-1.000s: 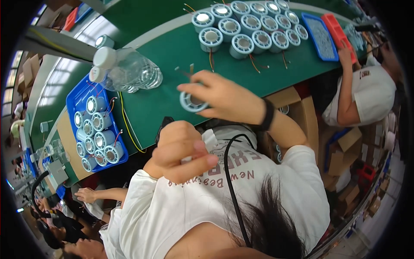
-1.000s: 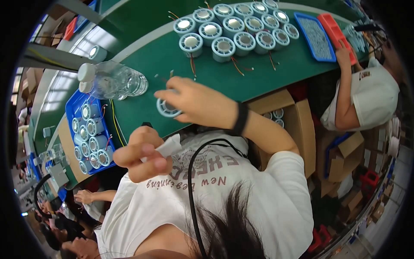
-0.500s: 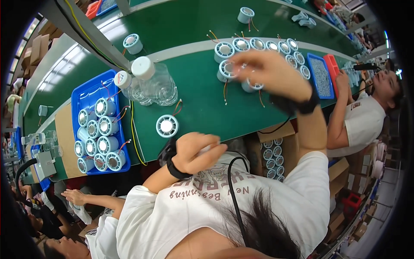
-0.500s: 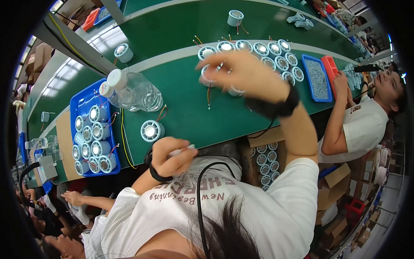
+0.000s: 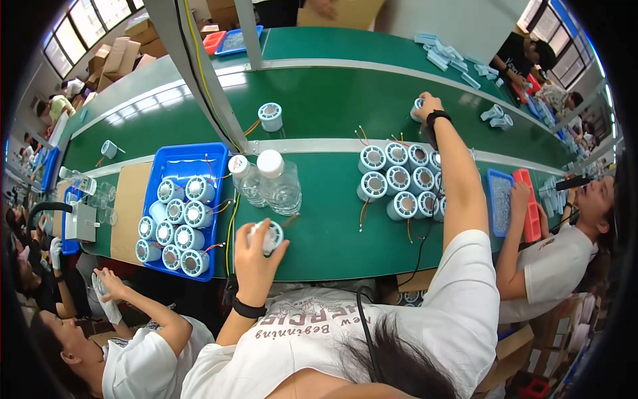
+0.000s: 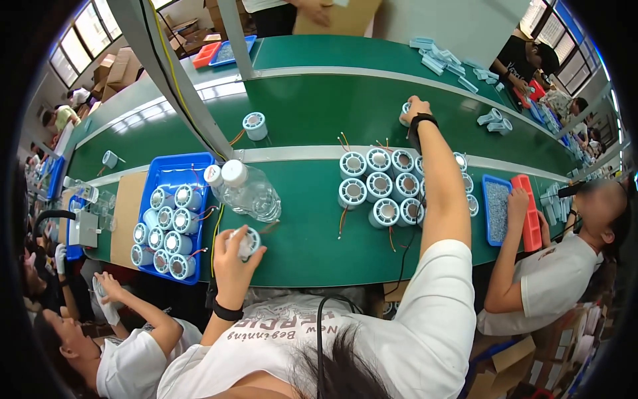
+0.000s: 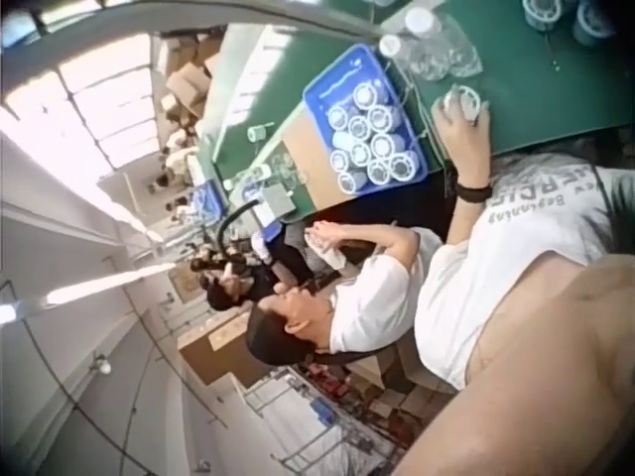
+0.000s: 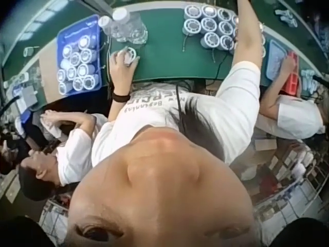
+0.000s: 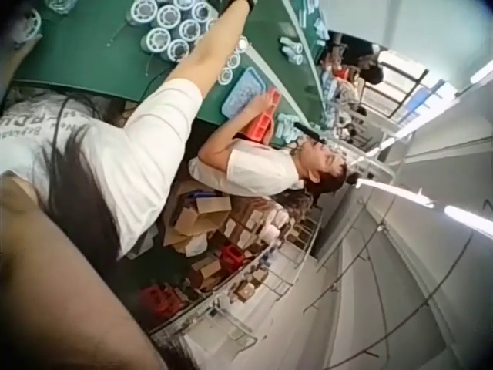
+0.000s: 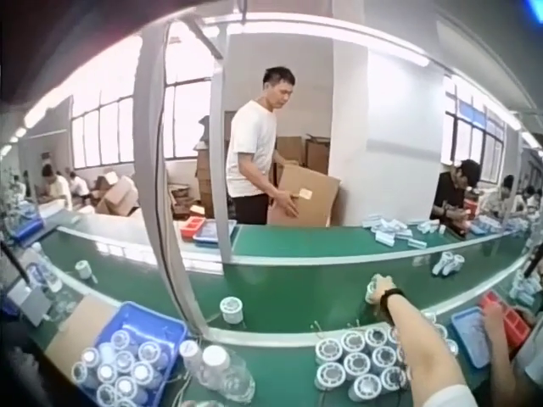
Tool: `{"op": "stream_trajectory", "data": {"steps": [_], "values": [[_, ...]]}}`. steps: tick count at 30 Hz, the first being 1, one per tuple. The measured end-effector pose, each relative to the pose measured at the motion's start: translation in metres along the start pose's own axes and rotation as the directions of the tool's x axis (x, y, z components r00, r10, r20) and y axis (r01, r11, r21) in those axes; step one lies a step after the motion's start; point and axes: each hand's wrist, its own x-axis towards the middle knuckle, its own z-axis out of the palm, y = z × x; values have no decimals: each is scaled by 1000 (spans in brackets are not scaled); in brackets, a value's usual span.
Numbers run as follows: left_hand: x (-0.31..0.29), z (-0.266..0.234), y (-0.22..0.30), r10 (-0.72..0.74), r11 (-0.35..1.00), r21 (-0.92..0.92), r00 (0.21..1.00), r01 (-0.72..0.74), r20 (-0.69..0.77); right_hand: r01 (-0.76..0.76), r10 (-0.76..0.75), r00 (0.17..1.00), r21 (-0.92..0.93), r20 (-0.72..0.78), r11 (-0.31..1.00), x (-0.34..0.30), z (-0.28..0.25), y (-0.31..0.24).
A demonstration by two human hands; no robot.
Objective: The person picks up a motor, wipes it with a cloth, and places it into a box before picking up a plastic cover to wipe it as well. This process of cleaning the motors and covers is repeated several times.
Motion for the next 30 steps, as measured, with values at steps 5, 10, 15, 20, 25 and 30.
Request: {"op": "stream_trajectory", "data": {"steps": [5,10,15,20,25,30], "values": [[2,-4,-11,-1,990,139,992,18,-127,127,-154,980,205,126,971,-56,-50,-36],[7,-8,-8,-8,997,78,998,13,-68,377,-473,879,525,56,763,-152,-106,-67],[-5,-8,-15,-60,996,58,997,64,-58,408,-728,679,779,89,476,-234,-128,-95],[11,-3,-31,-21,998,62,997,25,-68,534,-866,498,777,29,333,-276,-125,-106],[9,-14,-4,-172,971,152,979,187,-108,667,-930,345,731,-129,146,-309,-115,-113],[4,-25,28,128,992,-8,984,-130,-125,414,-878,476,892,-42,182,-340,-104,-119]]}}
